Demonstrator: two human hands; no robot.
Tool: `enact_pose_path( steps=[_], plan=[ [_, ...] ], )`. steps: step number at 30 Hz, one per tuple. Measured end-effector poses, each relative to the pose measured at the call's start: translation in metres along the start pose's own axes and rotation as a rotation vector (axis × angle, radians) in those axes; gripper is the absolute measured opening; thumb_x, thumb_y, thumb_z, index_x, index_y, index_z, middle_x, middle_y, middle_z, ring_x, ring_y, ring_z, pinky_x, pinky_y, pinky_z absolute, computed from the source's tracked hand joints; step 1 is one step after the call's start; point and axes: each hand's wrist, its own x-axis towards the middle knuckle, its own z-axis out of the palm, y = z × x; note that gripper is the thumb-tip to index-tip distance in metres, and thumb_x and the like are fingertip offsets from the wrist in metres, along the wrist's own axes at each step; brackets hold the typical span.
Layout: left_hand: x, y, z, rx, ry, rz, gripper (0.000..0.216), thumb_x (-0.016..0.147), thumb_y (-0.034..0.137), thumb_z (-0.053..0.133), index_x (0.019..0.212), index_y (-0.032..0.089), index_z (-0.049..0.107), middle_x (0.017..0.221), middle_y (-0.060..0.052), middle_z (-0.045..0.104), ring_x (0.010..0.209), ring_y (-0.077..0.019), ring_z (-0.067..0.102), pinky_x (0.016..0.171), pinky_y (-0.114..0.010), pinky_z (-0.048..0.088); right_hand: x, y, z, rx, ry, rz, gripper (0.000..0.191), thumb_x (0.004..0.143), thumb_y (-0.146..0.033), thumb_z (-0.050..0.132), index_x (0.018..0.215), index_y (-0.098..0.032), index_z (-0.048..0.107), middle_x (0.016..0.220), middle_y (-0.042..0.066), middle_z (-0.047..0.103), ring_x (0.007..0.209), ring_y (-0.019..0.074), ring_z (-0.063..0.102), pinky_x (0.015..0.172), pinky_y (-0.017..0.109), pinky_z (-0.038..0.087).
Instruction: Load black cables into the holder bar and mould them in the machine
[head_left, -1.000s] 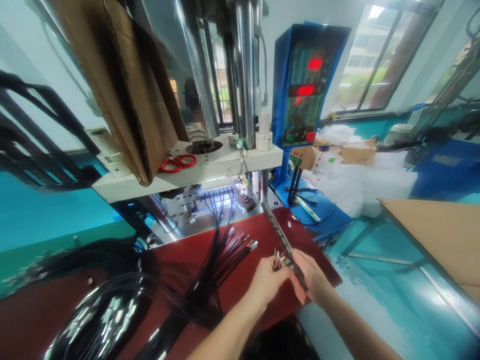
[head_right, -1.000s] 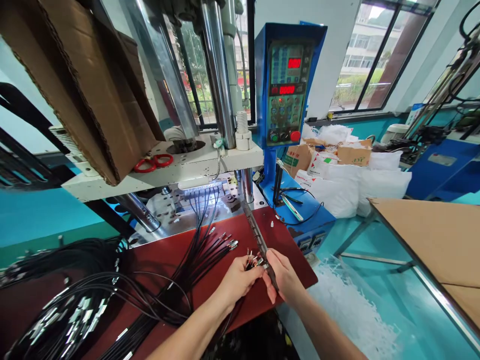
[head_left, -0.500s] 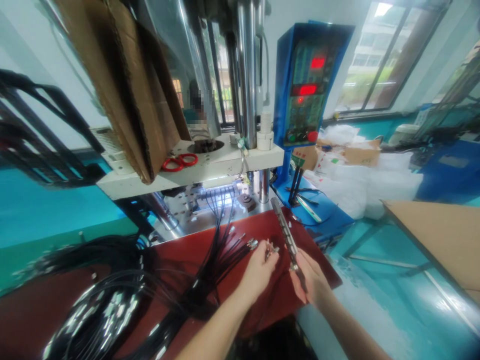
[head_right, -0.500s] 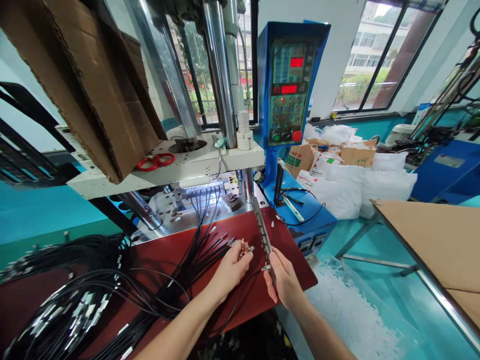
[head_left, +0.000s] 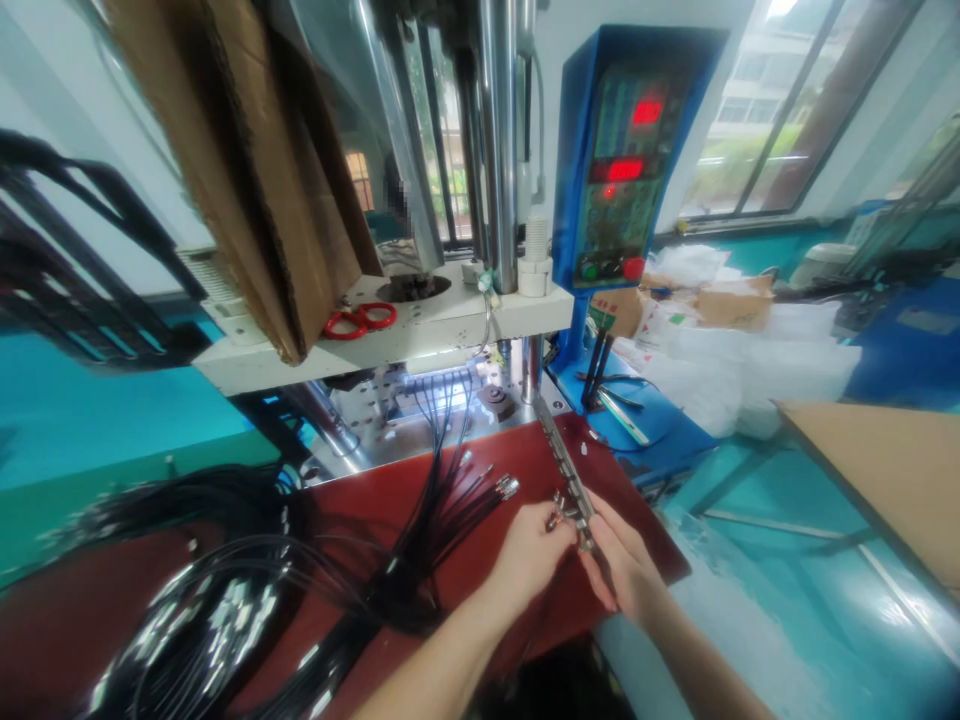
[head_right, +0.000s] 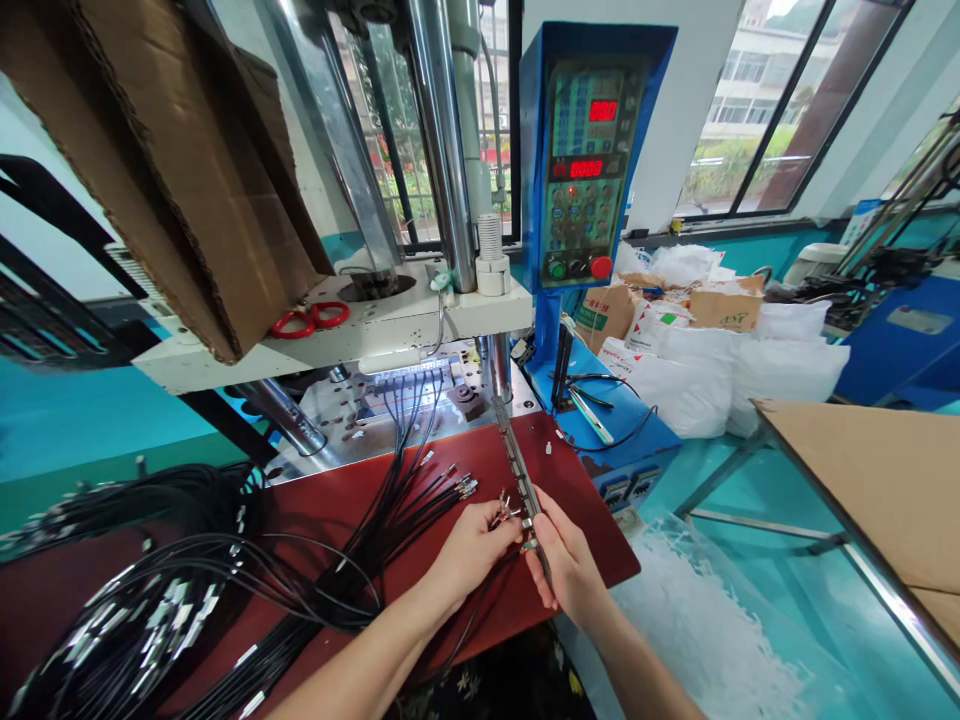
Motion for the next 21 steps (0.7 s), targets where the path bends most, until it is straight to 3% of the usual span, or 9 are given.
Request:
enact_pose_path(
  steps=[7, 11, 14, 18, 21],
  plan=[
    [-0.005, -0.001, -0.004, 0.0, 0.015, 0.001, 0.016, 0.071, 0.025, 0.047, 0.058, 0.014, 0.047, 0.053, 0.004, 0.043, 0.051, -0.0075, 0.037, 0.052, -0.021, 0.029, 0.001, 0.005, 0.002, -0.154, -0.048, -0.033, 0.056, 0.086, -0.045, 0.037, 0.132, -0.014, 0.032, 0.037, -0.008, 0.042, 0.026, 0.0047, 0.032, 0.025, 0.013, 0.023],
    [-0.007, 0.003, -0.021, -0.107, -0.143, -0.067, 0.017, 0.072, 0.029, 0.05, 0.069, 0.013, 0.054, 0.057, 0.003, 0.046, 0.046, -0.0065, 0.039, 0.048, -0.021, 0.032, 0.002, 0.005, 0.001, -0.004, -0.015, -0.006, 0.056, 0.086, -0.045, 0.038, 0.131, -0.013, 0.032, 0.034, -0.009, 0.039, 0.024, 0.005, 0.029, 0.025, 0.013, 0.02],
    [-0.004, 0.007, -0.033, -0.197, -0.069, -0.063, 0.023, 0.074, 0.034, 0.048, 0.081, 0.014, 0.054, 0.065, 0.001, 0.049, 0.049, -0.0071, 0.043, 0.046, -0.02, 0.035, 0.002, 0.004, 0.0, 0.094, 0.03, 0.009, 0.056, 0.085, -0.045, 0.039, 0.132, -0.014, 0.031, 0.034, -0.01, 0.038, 0.024, 0.0054, 0.028, 0.025, 0.014, 0.02],
    [-0.001, 0.014, -0.03, -0.264, 0.034, -0.111, 0.02, 0.079, 0.037, 0.04, 0.088, 0.02, 0.044, 0.05, 0.009, 0.038, 0.036, -0.0044, 0.025, 0.034, -0.016, 0.018, 0.001, 0.004, 0.0, 0.087, -0.017, 0.029, 0.057, 0.086, -0.044, 0.04, 0.132, -0.012, 0.03, 0.034, -0.009, 0.039, 0.024, 0.005, 0.027, 0.025, 0.014, 0.02],
    [-0.001, 0.018, -0.018, -0.25, -0.01, -0.188, 0.014, 0.075, 0.033, 0.045, 0.078, 0.021, 0.039, 0.045, 0.011, 0.034, 0.034, -0.0035, 0.021, 0.033, -0.015, 0.012, 0.0, 0.003, -0.002, 0.074, -0.053, 0.036, 0.059, 0.086, -0.043, 0.04, 0.134, -0.01, 0.027, 0.034, -0.01, 0.039, 0.025, 0.0047, 0.027, 0.026, 0.014, 0.02]
  ],
)
